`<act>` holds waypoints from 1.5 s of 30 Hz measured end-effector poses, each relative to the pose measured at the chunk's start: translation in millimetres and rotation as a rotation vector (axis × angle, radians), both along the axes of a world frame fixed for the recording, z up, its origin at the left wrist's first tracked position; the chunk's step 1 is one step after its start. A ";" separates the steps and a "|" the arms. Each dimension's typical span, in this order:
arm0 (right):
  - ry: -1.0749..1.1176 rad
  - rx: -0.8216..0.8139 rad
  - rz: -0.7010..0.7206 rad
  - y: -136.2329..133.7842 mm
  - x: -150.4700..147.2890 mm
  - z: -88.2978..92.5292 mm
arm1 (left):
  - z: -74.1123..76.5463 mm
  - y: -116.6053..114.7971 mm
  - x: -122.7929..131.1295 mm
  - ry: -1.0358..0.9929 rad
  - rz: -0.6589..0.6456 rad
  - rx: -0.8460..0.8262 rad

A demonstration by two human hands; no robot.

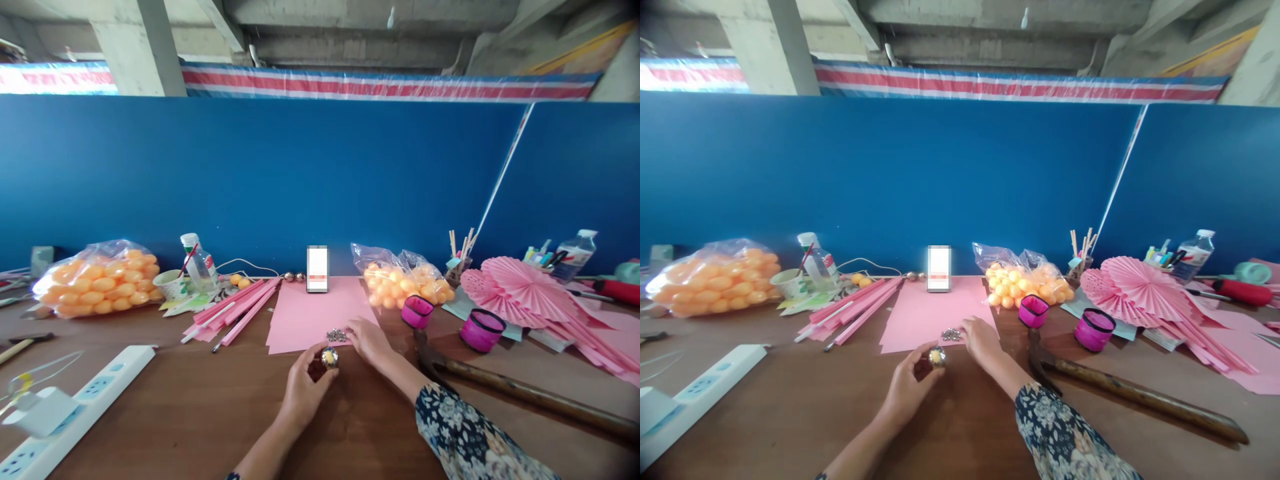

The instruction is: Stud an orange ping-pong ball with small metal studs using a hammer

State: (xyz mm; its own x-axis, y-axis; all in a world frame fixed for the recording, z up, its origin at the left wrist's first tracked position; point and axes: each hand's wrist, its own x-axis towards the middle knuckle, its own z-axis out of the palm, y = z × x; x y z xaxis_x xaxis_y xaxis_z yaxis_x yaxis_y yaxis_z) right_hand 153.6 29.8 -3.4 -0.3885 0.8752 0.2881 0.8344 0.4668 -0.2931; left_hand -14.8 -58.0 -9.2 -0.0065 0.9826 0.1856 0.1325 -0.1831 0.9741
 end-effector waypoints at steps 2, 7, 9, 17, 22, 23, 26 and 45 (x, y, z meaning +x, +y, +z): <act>0.000 0.003 0.004 -1.4 -0.2 0.3 | -0.5 0.3 0.1 0.005 0.002 0.004; 0.007 0.005 0.010 -3.2 -1.1 0.9 | -3.5 0.6 0.0 0.013 0.002 0.008; 0.011 0.005 -0.002 -2.8 -1.2 0.2 | -4.0 0.2 -0.2 0.015 0.005 0.005; 0.036 0.008 -0.087 -2.0 0.5 -1.7 | -4.7 0.2 0.1 0.019 0.009 0.001; 0.080 0.024 -0.105 -6.2 0.9 -1.6 | -4.1 -0.6 0.3 0.007 0.010 -0.004; 0.092 0.027 -0.107 -6.9 0.8 -2.1 | -3.9 -0.7 0.2 0.004 0.010 -0.005; 0.135 0.042 -0.109 -8.2 0.7 -4.1 | -3.4 -1.0 0.0 0.006 0.016 -0.002; 0.412 0.085 -0.096 -4.4 6.0 -18.6 | -3.7 -2.2 0.4 0.048 0.023 -0.013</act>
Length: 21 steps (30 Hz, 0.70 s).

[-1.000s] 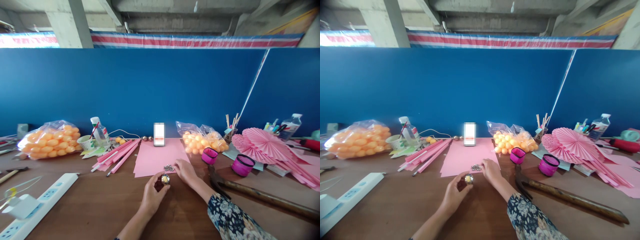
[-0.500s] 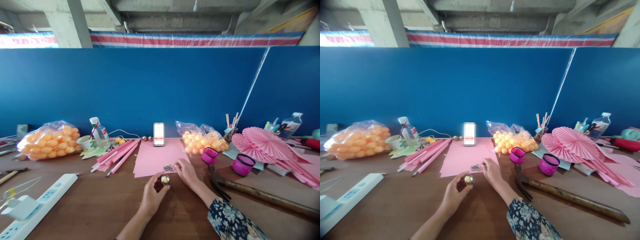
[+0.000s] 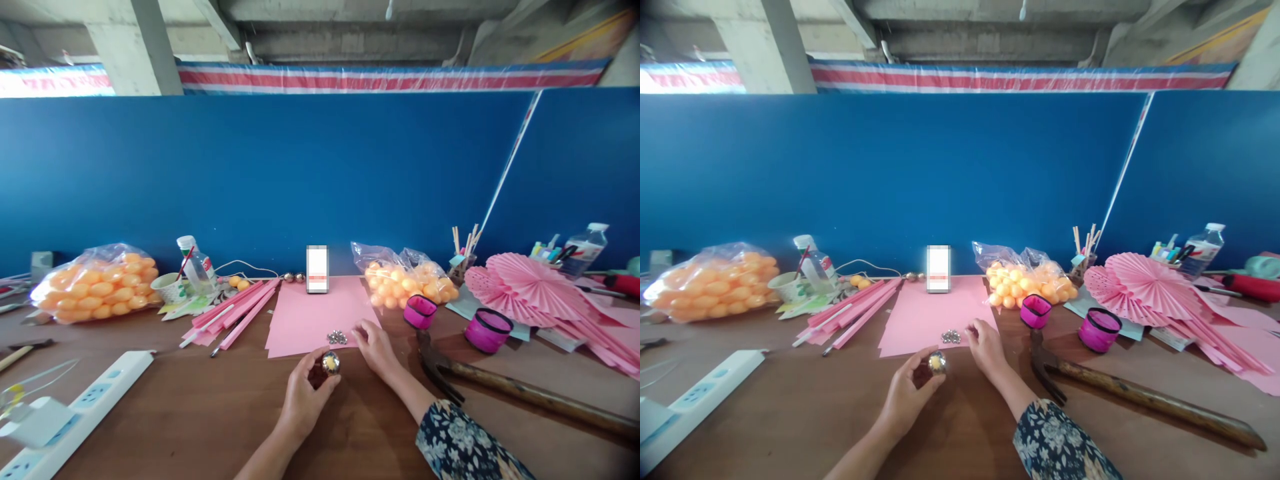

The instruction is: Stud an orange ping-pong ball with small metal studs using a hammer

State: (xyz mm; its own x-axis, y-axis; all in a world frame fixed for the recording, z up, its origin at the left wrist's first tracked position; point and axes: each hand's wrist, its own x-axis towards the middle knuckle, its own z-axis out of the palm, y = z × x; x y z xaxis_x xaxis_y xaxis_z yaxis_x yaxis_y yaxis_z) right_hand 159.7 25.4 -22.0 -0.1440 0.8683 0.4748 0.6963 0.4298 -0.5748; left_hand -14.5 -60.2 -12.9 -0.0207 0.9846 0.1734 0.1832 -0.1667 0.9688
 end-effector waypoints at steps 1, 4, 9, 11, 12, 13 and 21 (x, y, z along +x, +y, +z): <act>0.005 -0.001 0.001 0.0 0.1 -0.1 | 0.2 0.0 0.2 -0.006 0.002 -0.006; 0.018 -0.004 0.004 0.2 0.0 -1.1 | 0.3 0.1 0.4 -0.016 0.000 -0.017; 0.033 -0.010 0.008 0.8 -0.5 -3.5 | -3.0 0.8 -0.5 -0.001 0.003 -0.007; 0.038 -0.011 0.006 1.1 -0.6 -4.1 | -3.8 1.1 -0.6 0.000 -0.003 -0.005; 0.041 -0.011 0.005 1.2 -0.7 -4.2 | -3.8 1.1 -0.5 -0.002 -0.007 -0.003; 0.045 -0.012 0.004 1.2 -0.7 -4.1 | -3.5 1.1 -0.5 -0.005 -0.011 -0.001; 0.081 -0.032 0.008 -1.9 -1.0 1.8 | -1.4 -0.1 0.0 0.020 -0.030 -0.027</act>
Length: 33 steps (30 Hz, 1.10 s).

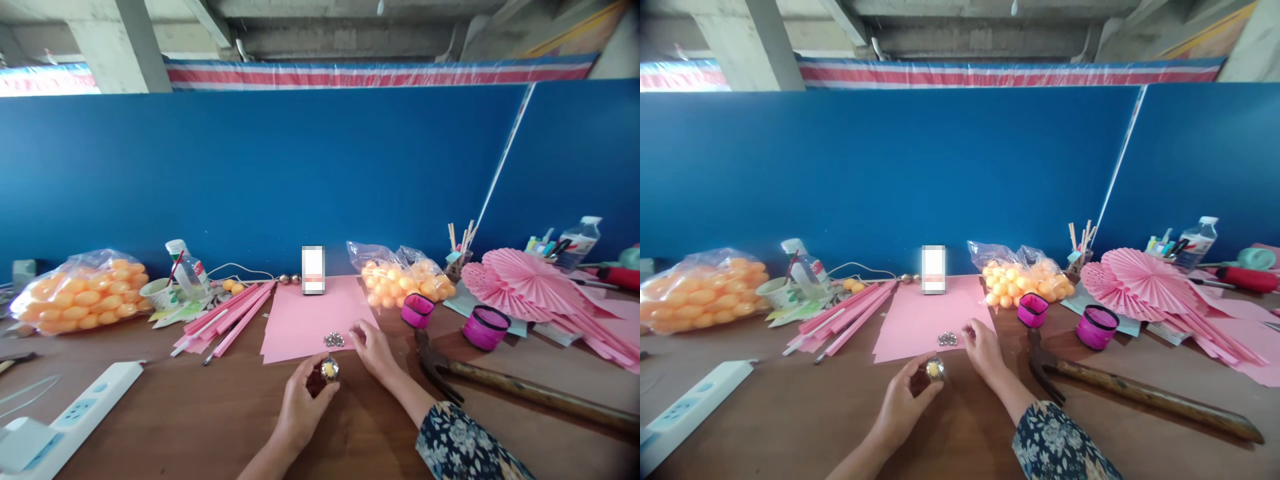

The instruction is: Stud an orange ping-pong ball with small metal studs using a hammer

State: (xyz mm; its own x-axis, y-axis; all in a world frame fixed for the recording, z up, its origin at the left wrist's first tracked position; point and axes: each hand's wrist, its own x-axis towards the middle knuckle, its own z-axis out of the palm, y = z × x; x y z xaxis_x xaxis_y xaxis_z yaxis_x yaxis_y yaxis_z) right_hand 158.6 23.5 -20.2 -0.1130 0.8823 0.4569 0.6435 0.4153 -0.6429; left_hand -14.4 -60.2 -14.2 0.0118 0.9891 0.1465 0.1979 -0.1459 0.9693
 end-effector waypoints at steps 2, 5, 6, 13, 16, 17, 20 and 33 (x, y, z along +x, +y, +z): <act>0.010 -0.008 -0.002 -0.7 -0.3 1.2 | 0.6 1.5 0.6 0.025 -0.038 -0.019; 0.024 -0.019 -0.007 -0.5 -1.1 1.7 | 9.9 10.3 2.0 0.091 -0.157 -0.054; 0.027 -0.024 -0.010 -0.1 -1.4 1.7 | 16.5 15.5 2.6 0.106 -0.215 -0.062; 0.045 -0.051 -0.047 0.0 -2.1 4.3 | 68.1 64.5 5.2 0.110 -0.139 0.086; 0.067 -0.057 -0.016 -2.5 -2.3 9.0 | 54.1 75.6 4.0 0.028 0.049 0.187; 0.083 -0.059 0.002 -3.3 -2.4 10.9 | 44.9 76.8 3.5 -0.004 0.089 0.173; 0.126 -0.072 0.053 -4.8 -2.8 15.3 | 18.2 74.7 3.4 -0.055 0.057 0.080; 0.187 -0.031 0.090 0.5 -2.3 0.5 | 11.0 66.3 7.6 -0.012 0.008 -0.032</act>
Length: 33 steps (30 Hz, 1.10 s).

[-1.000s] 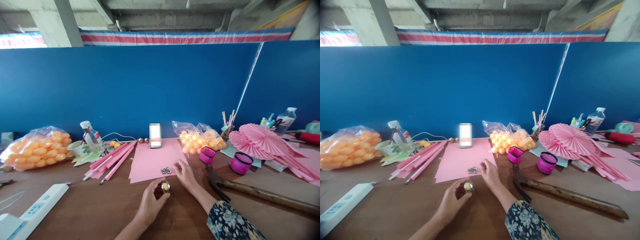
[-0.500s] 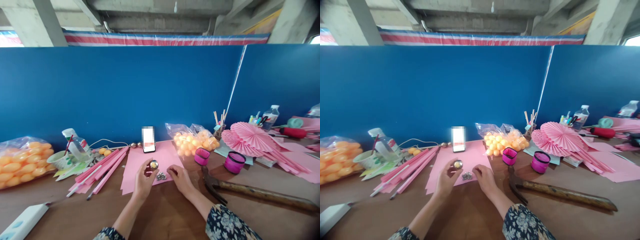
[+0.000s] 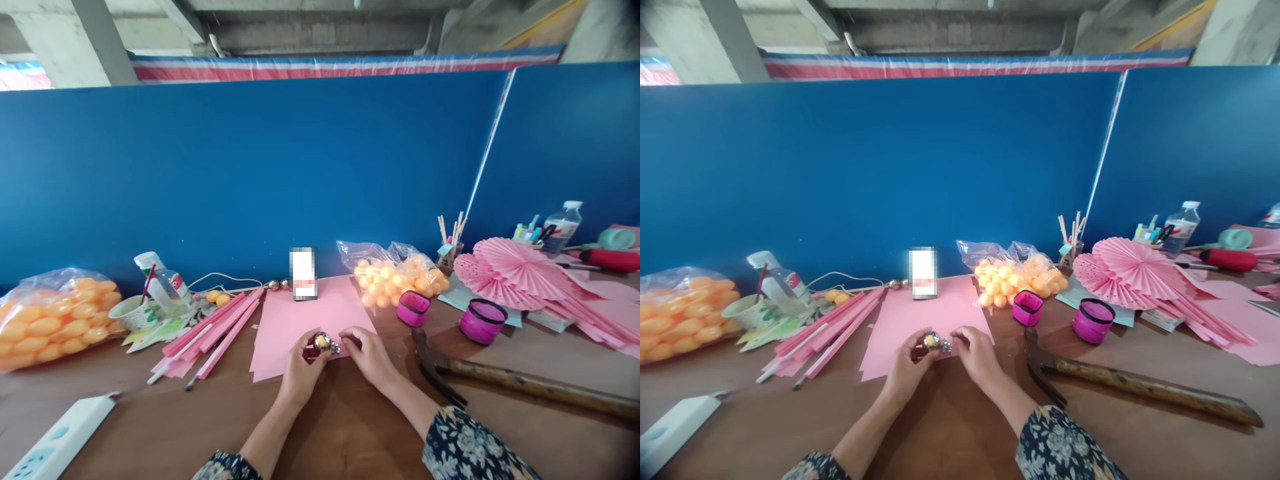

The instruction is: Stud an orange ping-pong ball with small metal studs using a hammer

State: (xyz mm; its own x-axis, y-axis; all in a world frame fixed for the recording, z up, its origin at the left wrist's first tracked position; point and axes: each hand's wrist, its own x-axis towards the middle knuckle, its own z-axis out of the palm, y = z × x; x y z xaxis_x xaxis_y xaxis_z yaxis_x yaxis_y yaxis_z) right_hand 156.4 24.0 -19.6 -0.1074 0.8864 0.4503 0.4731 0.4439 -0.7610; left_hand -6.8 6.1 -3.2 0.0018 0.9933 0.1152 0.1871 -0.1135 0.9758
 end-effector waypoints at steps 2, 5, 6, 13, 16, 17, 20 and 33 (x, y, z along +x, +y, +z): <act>-0.008 0.008 -0.001 0.0 0.1 0.6 | -1.1 0.5 -0.2 -0.009 0.001 -0.003; -0.012 0.019 0.006 0.7 0.4 0.3 | -3.6 1.6 -0.6 -0.007 0.010 0.000; -0.013 0.021 0.006 0.9 0.4 -0.1 | -4.2 1.9 -0.6 -0.007 0.011 0.004; -0.011 0.023 0.012 -0.2 0.2 2.7 | -6.1 3.2 -1.1 -0.046 0.016 0.007; 0.000 0.019 0.007 -0.9 0.2 4.2 | -7.2 3.1 -1.5 -0.051 0.015 0.005; 0.003 0.014 0.005 -1.1 0.2 4.3 | -7.3 2.9 -1.6 -0.052 0.013 0.003; 0.007 -0.003 0.008 -1.6 0.0 4.2 | -6.1 2.2 -1.6 -0.051 0.015 -0.004; -0.009 -0.005 -0.006 -1.1 0.3 3.2 | -10.6 5.1 -2.5 -0.087 0.039 0.011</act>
